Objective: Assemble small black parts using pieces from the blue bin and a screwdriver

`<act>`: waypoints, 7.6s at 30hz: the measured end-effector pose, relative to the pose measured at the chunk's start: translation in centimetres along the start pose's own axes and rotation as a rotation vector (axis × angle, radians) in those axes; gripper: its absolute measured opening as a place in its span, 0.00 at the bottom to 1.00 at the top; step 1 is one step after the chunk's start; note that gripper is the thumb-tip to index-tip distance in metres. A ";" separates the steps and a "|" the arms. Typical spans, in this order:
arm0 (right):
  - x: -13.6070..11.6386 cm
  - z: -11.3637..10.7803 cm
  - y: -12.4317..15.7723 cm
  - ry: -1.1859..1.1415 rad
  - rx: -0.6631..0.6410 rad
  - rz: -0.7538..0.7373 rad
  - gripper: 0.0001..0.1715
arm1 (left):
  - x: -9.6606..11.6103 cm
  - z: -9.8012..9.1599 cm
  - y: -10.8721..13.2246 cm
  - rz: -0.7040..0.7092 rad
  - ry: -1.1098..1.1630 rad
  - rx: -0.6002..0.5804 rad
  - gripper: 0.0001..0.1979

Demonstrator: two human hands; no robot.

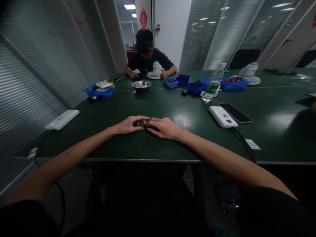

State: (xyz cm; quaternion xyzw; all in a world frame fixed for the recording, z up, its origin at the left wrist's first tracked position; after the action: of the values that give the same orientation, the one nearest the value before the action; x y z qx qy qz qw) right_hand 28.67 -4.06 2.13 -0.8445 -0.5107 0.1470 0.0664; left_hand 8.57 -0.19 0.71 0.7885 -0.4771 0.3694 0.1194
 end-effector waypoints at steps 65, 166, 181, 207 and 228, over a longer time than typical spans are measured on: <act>0.0 0.1 0.1 0.035 0.043 0.047 0.16 | 0.2 -0.4 0.3 -0.007 -0.062 -0.031 0.29; -0.2 -0.2 0.1 0.081 -0.003 0.047 0.20 | -11.9 -14.3 10.3 -0.553 -0.273 0.365 0.17; -0.1 -0.2 0.0 0.054 -0.024 0.056 0.21 | -16.4 -20.6 19.0 -1.190 -0.551 0.554 0.19; 0.2 0.1 0.0 0.074 -0.025 0.050 0.21 | -13.5 -19.6 17.6 -0.815 -0.450 0.861 0.14; -0.1 -0.2 0.0 0.057 -0.028 0.045 0.21 | -15.3 -19.6 18.1 -0.876 -0.370 0.892 0.16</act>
State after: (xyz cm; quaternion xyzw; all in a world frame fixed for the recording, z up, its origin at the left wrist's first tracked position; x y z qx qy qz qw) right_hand 28.73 -4.15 2.33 -0.8604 -0.4916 0.1170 0.0658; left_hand -20.02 11.19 0.81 0.9344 0.0750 0.3073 -0.1637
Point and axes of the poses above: each hand's wrist, its own y-axis away from the middle knuckle, its own z-axis out of the palm, x = y × z, the point moved 5 cm from there along -y, towards the middle knuckle, and after that the axes turned 7 degrees about -x, right-handed, at the moved point
